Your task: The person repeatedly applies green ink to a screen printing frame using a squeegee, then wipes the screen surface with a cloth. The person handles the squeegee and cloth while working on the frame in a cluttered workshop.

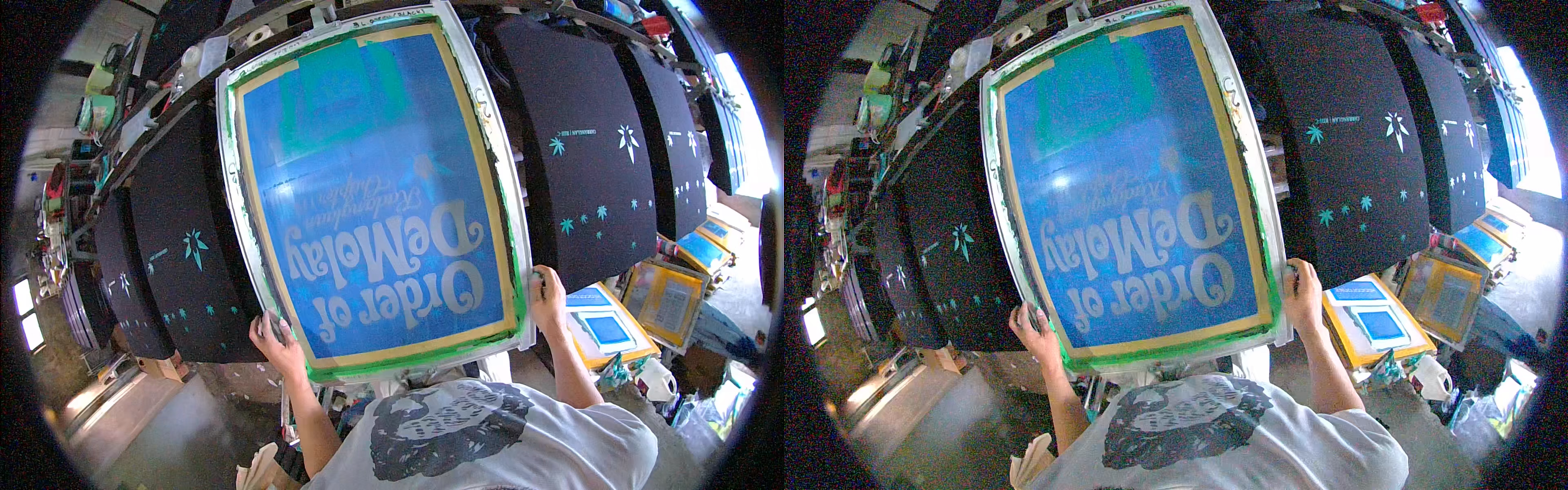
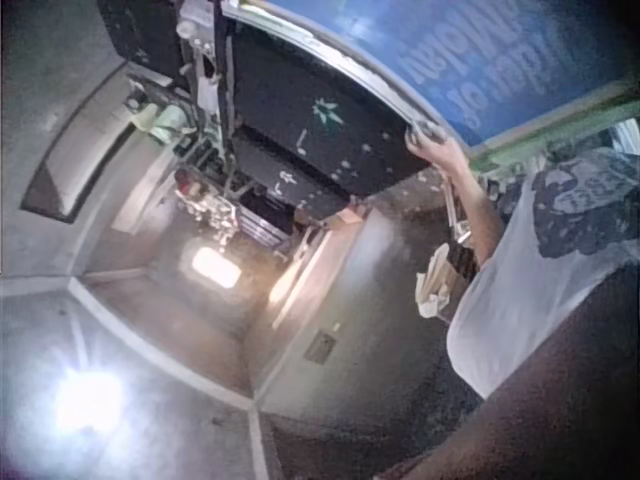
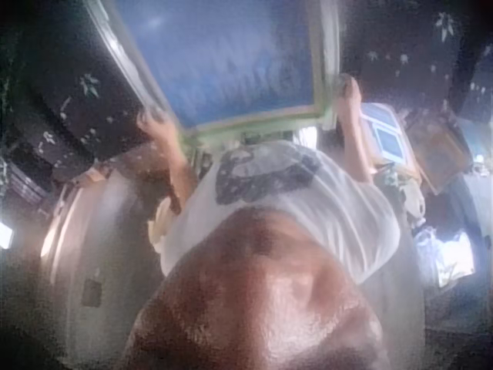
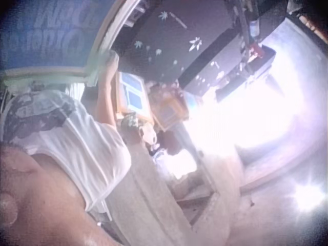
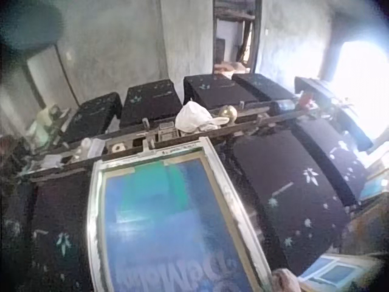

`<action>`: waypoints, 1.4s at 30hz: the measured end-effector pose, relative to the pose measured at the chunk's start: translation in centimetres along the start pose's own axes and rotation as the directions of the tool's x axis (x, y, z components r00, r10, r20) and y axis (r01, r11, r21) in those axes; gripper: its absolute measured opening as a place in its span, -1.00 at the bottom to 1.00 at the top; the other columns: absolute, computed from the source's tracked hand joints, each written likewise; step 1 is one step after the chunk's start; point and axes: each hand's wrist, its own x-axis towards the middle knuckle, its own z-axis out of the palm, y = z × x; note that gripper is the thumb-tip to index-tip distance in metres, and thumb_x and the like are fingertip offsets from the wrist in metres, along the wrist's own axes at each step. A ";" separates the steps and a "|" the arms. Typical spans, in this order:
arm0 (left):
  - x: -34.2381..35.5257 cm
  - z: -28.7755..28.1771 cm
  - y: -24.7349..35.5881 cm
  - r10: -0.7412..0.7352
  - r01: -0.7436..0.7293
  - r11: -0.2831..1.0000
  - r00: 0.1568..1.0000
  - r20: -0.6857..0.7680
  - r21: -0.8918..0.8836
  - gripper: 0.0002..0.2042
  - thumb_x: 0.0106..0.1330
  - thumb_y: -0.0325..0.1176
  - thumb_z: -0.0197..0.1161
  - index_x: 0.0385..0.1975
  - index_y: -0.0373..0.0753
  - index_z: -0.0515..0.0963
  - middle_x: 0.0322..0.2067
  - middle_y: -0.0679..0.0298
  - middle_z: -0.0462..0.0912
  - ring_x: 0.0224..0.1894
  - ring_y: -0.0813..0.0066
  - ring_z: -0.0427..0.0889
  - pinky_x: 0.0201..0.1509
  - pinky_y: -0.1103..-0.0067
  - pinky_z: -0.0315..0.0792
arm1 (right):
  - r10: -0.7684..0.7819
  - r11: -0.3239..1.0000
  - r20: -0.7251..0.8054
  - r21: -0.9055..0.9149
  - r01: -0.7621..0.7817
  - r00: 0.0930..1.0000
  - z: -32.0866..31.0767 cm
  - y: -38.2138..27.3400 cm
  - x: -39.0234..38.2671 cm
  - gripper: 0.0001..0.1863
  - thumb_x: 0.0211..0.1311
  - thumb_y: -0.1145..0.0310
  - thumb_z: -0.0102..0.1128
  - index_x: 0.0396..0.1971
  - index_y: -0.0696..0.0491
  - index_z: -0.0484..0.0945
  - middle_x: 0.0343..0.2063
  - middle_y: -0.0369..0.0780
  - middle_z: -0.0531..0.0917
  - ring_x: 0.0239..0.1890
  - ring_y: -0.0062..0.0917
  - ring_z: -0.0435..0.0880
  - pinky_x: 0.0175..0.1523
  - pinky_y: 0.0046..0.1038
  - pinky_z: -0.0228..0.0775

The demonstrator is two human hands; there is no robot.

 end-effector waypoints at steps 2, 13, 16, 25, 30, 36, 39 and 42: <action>-0.4 0.2 -0.7 -0.004 0.006 0.996 1.000 0.021 -0.090 -0.60 0.36 -0.41 0.28 0.18 -0.32 0.48 0.13 -0.04 0.47 0.16 -0.05 0.49 0.21 0.23 0.39 | -0.057 0.998 0.011 0.000 0.057 0.998 0.3 0.0 -0.3 -0.73 0.36 0.41 0.06 0.00 0.15 0.50 -0.18 0.07 0.65 -0.05 -0.02 0.64 0.04 -0.17 0.46; -0.1 -0.4 -0.4 -0.024 0.039 0.974 0.997 0.068 -0.225 -0.58 0.33 -0.47 0.30 0.19 -0.36 0.49 0.02 -0.05 0.62 0.07 0.09 0.62 0.13 0.32 0.48 | 0.047 0.999 0.100 0.001 -0.047 0.994 0.1 0.6 -1.0 -0.65 0.35 0.46 0.04 0.12 0.13 0.48 -0.25 0.12 0.68 -0.14 0.03 0.68 -0.05 -0.12 0.50; 0.0 -0.4 -0.7 -0.028 0.040 0.972 0.998 0.057 -0.233 -0.59 0.33 -0.47 0.30 0.18 -0.38 0.50 0.02 -0.06 0.62 0.07 0.07 0.62 0.14 0.31 0.47 | 0.059 0.998 0.111 -0.008 -0.058 0.992 -0.3 0.1 -0.9 -0.64 0.35 0.46 0.04 0.12 0.12 0.48 -0.26 0.12 0.68 -0.16 0.03 0.69 -0.06 -0.13 0.51; 0.1 -0.2 0.1 -0.076 0.089 0.980 0.994 0.082 -0.177 -0.59 0.35 -0.47 0.27 0.18 -0.39 0.49 0.06 -0.07 0.60 0.10 0.04 0.60 0.15 0.30 0.47 | 0.069 0.998 0.114 -0.022 -0.067 0.991 -0.2 -0.3 -0.2 -0.66 0.35 0.47 0.06 0.10 0.10 0.50 -0.33 0.10 0.68 -0.25 -0.03 0.72 -0.15 -0.19 0.52; -0.1 0.7 0.4 -0.102 0.112 0.973 0.993 0.058 -0.202 -0.58 0.35 -0.48 0.26 0.20 -0.39 0.47 0.09 -0.04 0.58 0.13 0.03 0.57 0.19 0.29 0.44 | -0.010 1.000 0.063 0.012 0.009 0.998 0.6 0.4 -0.1 -0.67 0.35 0.54 0.04 0.09 0.10 0.50 -0.38 0.10 0.66 -0.32 -0.05 0.72 -0.22 -0.23 0.50; 0.7 1.4 1.6 0.071 -0.072 0.996 0.997 -0.032 -0.044 -0.58 0.30 -0.57 0.21 0.19 -0.37 0.46 0.22 -0.07 0.42 0.25 -0.05 0.42 0.25 0.28 0.38 | 0.000 1.000 0.056 -0.004 0.000 0.998 0.9 0.7 0.0 -0.65 0.33 0.57 0.04 0.09 0.08 0.51 -0.41 0.09 0.66 -0.37 -0.06 0.71 -0.25 -0.23 0.50; 3.2 2.1 5.5 0.174 -0.174 0.985 0.985 0.020 -0.019 -0.59 0.26 -0.61 0.20 0.14 -0.37 0.48 0.29 -0.07 0.32 0.32 -0.08 0.32 0.31 0.22 0.31 | 0.108 0.994 0.145 -0.025 -0.105 0.984 -0.2 -0.8 0.4 -0.65 0.34 0.51 0.03 0.11 0.07 0.48 -0.29 0.10 0.68 -0.20 0.02 0.70 -0.12 -0.14 0.53; 5.9 4.7 8.5 0.291 -0.288 0.944 0.957 -0.005 -0.160 -0.65 0.24 -0.57 0.24 0.06 -0.35 0.52 0.22 -0.03 0.39 0.30 -0.10 0.33 0.36 0.14 0.22 | 0.125 0.992 0.174 -0.047 -0.119 0.977 -0.1 -0.8 0.6 -0.63 0.33 0.52 0.03 0.12 0.06 0.46 -0.28 0.11 0.68 -0.18 0.02 0.69 -0.11 -0.12 0.53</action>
